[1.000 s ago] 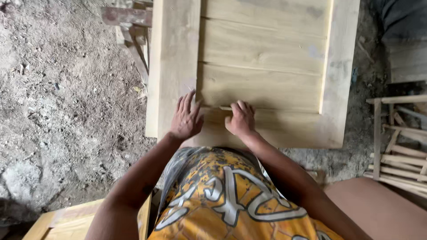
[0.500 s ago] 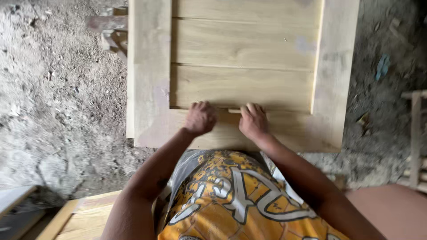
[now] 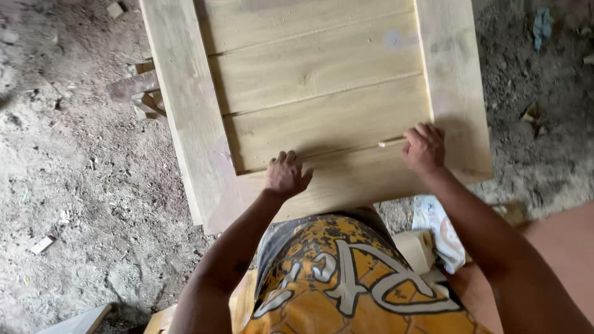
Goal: The person sands a wooden door using a sanding block, handling the block with both hands to scrub the flat surfaces and the recessed grooves of the wood. The person moves around the door on the ground to reach different sections while keeping the other hand on the wood for stability.
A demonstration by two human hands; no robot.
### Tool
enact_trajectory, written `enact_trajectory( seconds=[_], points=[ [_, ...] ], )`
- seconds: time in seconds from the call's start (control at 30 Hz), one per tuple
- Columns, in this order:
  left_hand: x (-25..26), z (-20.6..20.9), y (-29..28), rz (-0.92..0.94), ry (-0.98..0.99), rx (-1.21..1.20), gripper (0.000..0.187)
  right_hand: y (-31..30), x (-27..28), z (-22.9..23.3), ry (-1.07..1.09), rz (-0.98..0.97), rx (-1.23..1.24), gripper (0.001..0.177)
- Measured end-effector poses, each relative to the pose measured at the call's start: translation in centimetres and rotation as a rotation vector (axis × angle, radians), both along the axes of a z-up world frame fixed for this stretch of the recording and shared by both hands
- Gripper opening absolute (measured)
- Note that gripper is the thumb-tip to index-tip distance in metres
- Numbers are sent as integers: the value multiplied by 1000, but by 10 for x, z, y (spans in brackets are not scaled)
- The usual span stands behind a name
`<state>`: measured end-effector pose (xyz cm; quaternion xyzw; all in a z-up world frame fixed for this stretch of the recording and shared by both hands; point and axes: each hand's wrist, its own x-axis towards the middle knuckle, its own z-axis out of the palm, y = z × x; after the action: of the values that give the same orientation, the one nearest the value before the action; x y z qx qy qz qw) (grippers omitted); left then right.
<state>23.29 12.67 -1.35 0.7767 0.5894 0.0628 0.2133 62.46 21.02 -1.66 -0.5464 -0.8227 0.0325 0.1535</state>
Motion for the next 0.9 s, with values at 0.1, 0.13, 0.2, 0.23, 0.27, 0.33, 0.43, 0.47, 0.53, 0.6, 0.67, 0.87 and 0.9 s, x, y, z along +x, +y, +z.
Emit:
enact_trajectory(
  seconds=[0.1,0.13,0.2,0.23,0.27,0.33,0.43,0.47,0.53,0.6,0.67,0.87,0.9],
  points=[
    [-14,5,2,29,-35,-34,40,-15,-39,-3,44,23,-41,17],
    [-26,7,3,40,-39,-21,39,-20,-67,-6,74,48,-52,20],
    [-44,12,-11,64,10,-111,39,-43,-137,-16,150,150,12,14],
    [-58,11,-7,63,71,-179,41,-46,-182,-25,160,143,-115,6],
    [-69,13,-14,60,131,-248,42,-56,-216,-28,169,135,-242,14],
    [-94,20,-17,46,115,-247,41,-66,-244,-16,138,217,-78,9],
    [-112,24,-25,-23,118,-272,49,-57,-207,-13,225,207,46,16],
    [-114,23,-27,-55,123,-280,54,-49,-176,-15,181,67,-100,12],
    [-99,24,-21,-94,91,-304,53,-35,-97,-6,-18,-80,-84,31],
    [-68,26,-15,-167,55,-284,57,-26,-35,5,30,-212,-51,25],
    [-31,28,0,-224,-18,-271,60,-18,-1,13,445,-414,-14,19],
    [106,41,55,-478,-154,-259,69,-79,5,51,1742,-915,110,17],
    [131,41,58,-508,-165,-250,72,-99,0,49,1905,-768,62,13]
  ],
)
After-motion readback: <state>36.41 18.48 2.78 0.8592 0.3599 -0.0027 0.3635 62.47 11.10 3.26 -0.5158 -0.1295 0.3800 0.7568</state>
